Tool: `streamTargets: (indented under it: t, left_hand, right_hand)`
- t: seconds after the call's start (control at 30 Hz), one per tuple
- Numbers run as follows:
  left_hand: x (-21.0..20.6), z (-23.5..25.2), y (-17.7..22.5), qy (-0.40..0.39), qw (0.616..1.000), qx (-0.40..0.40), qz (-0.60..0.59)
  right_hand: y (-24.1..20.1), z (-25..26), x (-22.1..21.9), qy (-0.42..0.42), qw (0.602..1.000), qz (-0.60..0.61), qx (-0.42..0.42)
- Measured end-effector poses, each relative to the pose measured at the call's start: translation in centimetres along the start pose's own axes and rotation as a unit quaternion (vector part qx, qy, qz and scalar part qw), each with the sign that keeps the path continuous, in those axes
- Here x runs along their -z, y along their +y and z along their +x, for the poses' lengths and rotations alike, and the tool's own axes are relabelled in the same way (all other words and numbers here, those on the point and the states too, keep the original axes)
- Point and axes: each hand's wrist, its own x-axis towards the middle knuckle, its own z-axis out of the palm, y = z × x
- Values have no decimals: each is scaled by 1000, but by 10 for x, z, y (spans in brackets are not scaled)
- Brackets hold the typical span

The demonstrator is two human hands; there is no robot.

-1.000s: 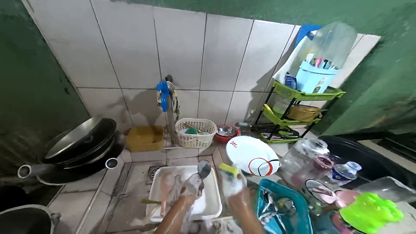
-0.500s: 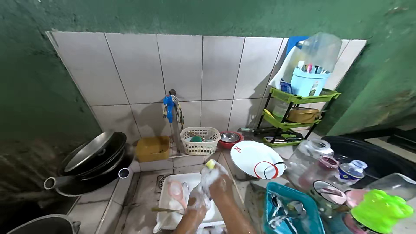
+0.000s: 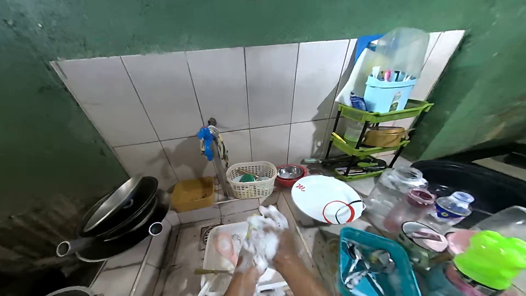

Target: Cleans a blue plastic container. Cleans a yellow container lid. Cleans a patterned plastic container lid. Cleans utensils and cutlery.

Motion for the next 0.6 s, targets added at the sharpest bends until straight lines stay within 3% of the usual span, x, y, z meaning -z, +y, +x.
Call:
streamTargets:
  t: [0.13, 0.2, 0.27, 0.4, 0.47, 0.53, 0.6]
  left_hand:
    - [-8, 3, 17, -7, 986, -33, 163]
    - [-14, 11, 24, 0, 952, -75, 296]
    - [-14, 12, 26, -5, 928, -109, 355]
    - [-14, 14, 19, -22, 933, -136, 333]
    - [-16, 25, 5, -23, 943, -118, 310]
    - [-17, 33, -13, -38, 975, -88, 201]
    - [-15, 29, -16, -70, 983, -44, 165]
  right_hand:
    - [-20, 20, 18, -43, 993, -39, -99]
    - [-26, 25, 24, -56, 990, -39, -126]
    - [-24, 27, 23, -52, 988, -30, -140]
    - [-9, 26, 19, -39, 989, -49, -130]
    - [-6, 29, 31, -92, 982, -58, -158]
    - [1, 37, 47, -132, 973, -36, -184]
    - [18, 42, 56, -133, 967, 3, -216]
